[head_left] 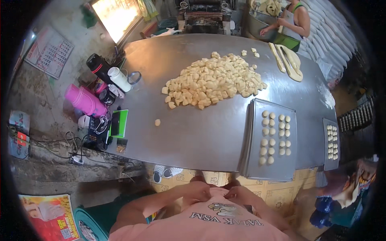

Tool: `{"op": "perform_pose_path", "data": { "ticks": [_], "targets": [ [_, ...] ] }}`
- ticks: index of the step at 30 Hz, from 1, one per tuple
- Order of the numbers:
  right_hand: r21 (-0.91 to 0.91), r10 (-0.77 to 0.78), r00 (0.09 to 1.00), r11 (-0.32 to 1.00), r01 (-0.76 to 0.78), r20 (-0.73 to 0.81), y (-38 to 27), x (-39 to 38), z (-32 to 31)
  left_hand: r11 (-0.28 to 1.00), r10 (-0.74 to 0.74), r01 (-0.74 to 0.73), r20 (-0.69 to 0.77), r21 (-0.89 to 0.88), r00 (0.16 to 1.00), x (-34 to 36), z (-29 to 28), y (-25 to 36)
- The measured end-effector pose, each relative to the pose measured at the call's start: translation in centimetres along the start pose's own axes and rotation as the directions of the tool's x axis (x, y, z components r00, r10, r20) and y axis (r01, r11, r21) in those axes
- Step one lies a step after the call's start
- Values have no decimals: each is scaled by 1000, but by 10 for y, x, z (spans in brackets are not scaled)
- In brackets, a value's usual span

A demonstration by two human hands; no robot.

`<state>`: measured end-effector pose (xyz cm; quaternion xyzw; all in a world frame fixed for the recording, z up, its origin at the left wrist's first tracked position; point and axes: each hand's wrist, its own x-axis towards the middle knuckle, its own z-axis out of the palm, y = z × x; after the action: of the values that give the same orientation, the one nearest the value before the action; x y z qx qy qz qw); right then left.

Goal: Shaping small pieces of dough into balls and arranging them on a baking tray.

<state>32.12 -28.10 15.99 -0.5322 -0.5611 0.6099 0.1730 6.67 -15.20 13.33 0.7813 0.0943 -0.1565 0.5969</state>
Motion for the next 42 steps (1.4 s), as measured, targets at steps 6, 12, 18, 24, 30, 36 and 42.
{"op": "perform_pose_path", "data": {
  "ticks": [6,12,18,24,30,36,42],
  "targets": [
    [-432,-35,996,899,67,82,-10,23,25,946,-62,107,-153,307,986,-7,22,-5],
    [-63,170,985,983,-171,-17,-23,16,36,987,-74,108,-266,117,961,-9,36,-21],
    [-77,175,984,982,-172,29,-17,24,27,989,-82,52,-213,-141,974,-1,24,-29],
    [-134,113,984,986,-95,137,12,33,2,955,-151,107,-141,-278,978,8,20,-11],
    [-198,70,965,980,-20,253,45,40,-22,935,-333,326,-29,-140,943,36,18,2],
    [-199,33,944,979,35,327,65,44,-41,896,-371,315,-137,-312,919,51,17,25],
    [6,23,937,1000,-26,349,74,29,-48,793,-346,273,-34,-545,938,61,18,35]
  ]
}}
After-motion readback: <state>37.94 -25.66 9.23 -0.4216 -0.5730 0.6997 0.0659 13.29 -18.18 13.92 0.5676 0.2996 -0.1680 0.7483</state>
